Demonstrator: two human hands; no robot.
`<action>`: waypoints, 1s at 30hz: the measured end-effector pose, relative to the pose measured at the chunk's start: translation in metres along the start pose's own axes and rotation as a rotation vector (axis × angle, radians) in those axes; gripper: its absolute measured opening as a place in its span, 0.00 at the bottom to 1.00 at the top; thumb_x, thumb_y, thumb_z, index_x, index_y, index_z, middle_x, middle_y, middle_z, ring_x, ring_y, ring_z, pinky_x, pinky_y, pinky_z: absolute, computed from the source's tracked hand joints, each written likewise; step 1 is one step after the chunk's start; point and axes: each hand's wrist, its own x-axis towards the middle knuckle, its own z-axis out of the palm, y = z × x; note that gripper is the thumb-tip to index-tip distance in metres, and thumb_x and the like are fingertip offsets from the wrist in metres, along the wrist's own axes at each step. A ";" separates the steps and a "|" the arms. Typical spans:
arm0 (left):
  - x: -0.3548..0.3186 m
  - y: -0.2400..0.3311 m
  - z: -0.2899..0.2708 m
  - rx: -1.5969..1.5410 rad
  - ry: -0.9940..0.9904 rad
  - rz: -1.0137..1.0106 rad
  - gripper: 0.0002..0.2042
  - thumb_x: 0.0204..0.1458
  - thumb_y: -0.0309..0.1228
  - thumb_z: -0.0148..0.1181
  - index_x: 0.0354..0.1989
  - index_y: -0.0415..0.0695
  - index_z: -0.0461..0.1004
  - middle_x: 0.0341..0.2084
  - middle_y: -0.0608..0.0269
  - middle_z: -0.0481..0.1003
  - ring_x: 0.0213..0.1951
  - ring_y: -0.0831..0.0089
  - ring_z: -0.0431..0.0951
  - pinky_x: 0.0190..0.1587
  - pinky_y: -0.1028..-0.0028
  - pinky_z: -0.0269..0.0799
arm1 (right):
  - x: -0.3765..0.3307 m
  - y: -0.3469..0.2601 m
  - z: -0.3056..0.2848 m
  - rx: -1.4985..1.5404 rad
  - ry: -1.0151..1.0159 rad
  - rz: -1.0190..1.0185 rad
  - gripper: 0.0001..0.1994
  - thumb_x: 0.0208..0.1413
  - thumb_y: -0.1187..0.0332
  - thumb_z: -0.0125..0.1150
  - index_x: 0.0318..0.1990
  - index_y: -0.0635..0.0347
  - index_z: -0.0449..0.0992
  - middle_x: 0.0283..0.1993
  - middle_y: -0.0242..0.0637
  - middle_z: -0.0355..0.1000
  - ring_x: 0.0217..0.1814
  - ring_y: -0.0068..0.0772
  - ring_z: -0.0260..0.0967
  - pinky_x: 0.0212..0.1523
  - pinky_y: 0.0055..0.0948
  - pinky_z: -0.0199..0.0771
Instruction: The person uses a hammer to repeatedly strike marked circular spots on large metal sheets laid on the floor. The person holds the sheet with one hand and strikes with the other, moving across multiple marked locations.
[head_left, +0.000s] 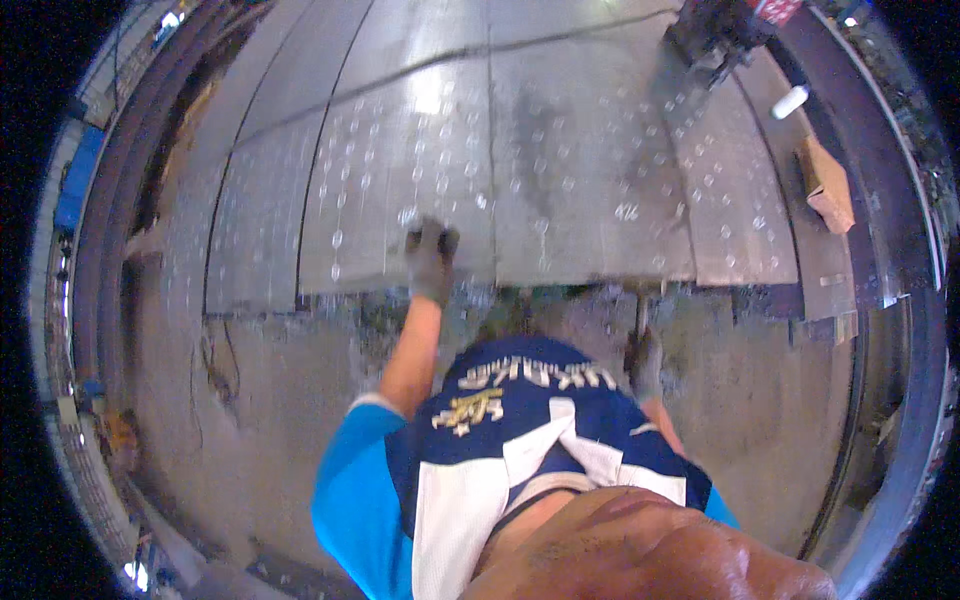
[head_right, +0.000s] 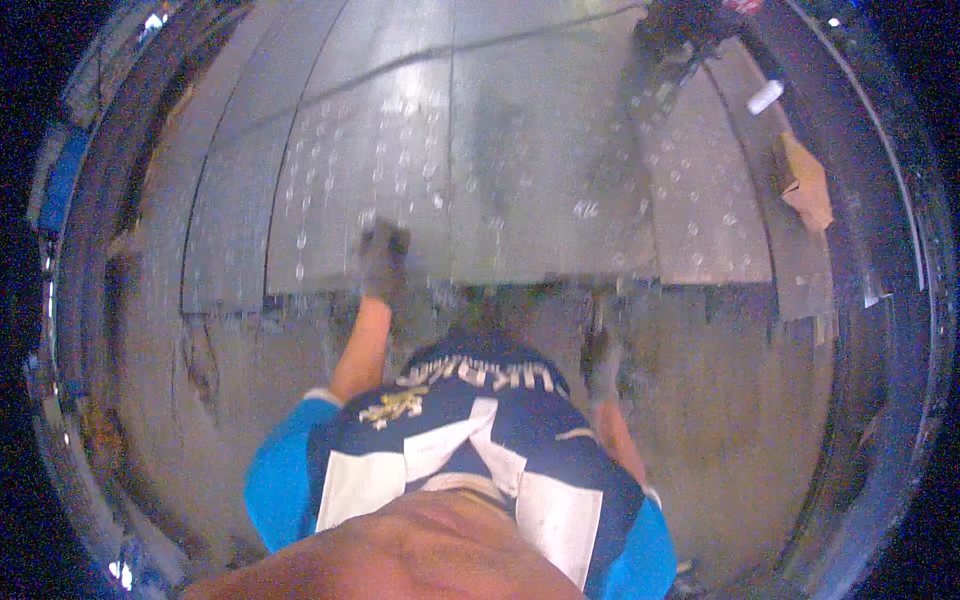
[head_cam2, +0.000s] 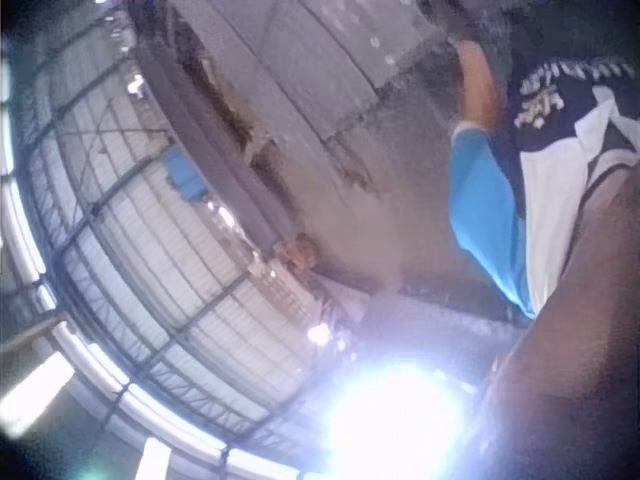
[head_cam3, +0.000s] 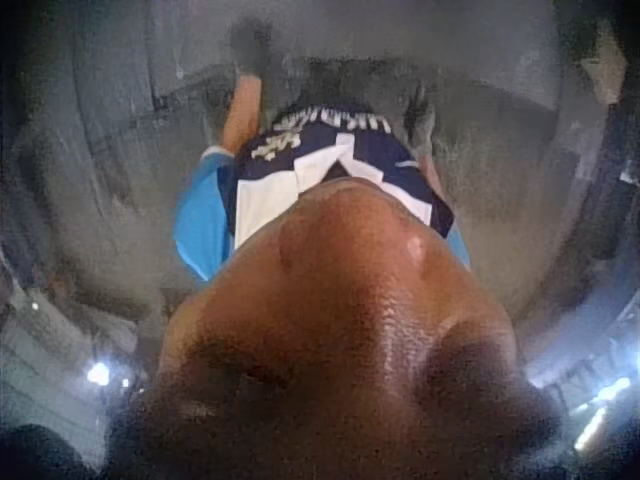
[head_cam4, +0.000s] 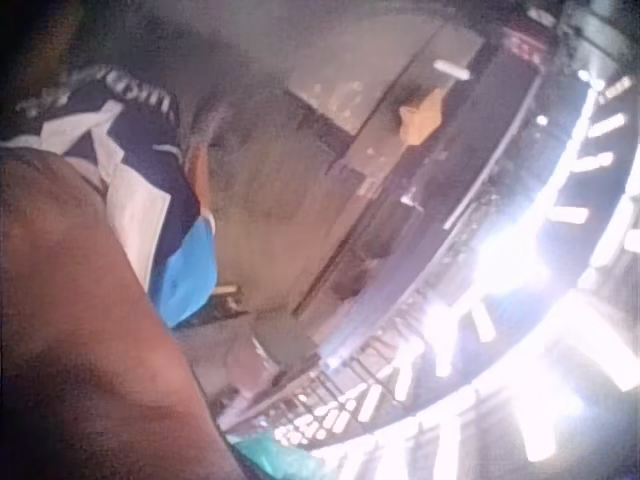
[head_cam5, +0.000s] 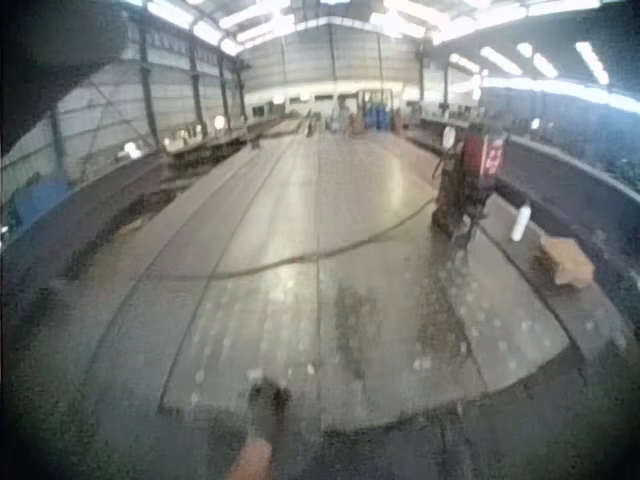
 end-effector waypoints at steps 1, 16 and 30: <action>0.004 0.003 -0.017 -0.009 -0.048 0.028 0.09 0.59 0.33 0.65 0.29 0.52 0.70 0.26 0.73 0.70 0.28 0.78 0.72 0.34 0.70 0.76 | 0.015 -0.002 0.021 0.121 0.012 -0.049 0.15 0.73 0.55 0.45 0.49 0.53 0.73 0.23 0.24 0.62 0.19 0.19 0.54 0.18 0.28 0.54; -0.003 0.038 -0.052 0.652 -0.004 -0.007 0.14 0.53 0.30 0.68 0.46 0.38 0.77 0.31 0.62 0.79 0.29 0.74 0.79 0.32 0.71 0.79 | 0.037 -0.016 0.158 -0.121 -0.115 0.048 0.16 0.71 0.53 0.39 0.35 0.49 0.68 0.19 0.23 0.59 0.13 0.21 0.52 0.13 0.27 0.52; 0.005 0.002 -0.074 0.945 -0.167 0.107 0.13 0.53 0.35 0.69 0.38 0.37 0.80 0.28 0.59 0.82 0.27 0.75 0.80 0.31 0.71 0.76 | 0.039 0.003 0.163 -0.175 -0.354 -0.194 0.12 0.69 0.56 0.41 0.43 0.49 0.68 0.23 0.23 0.54 0.19 0.24 0.51 0.22 0.31 0.53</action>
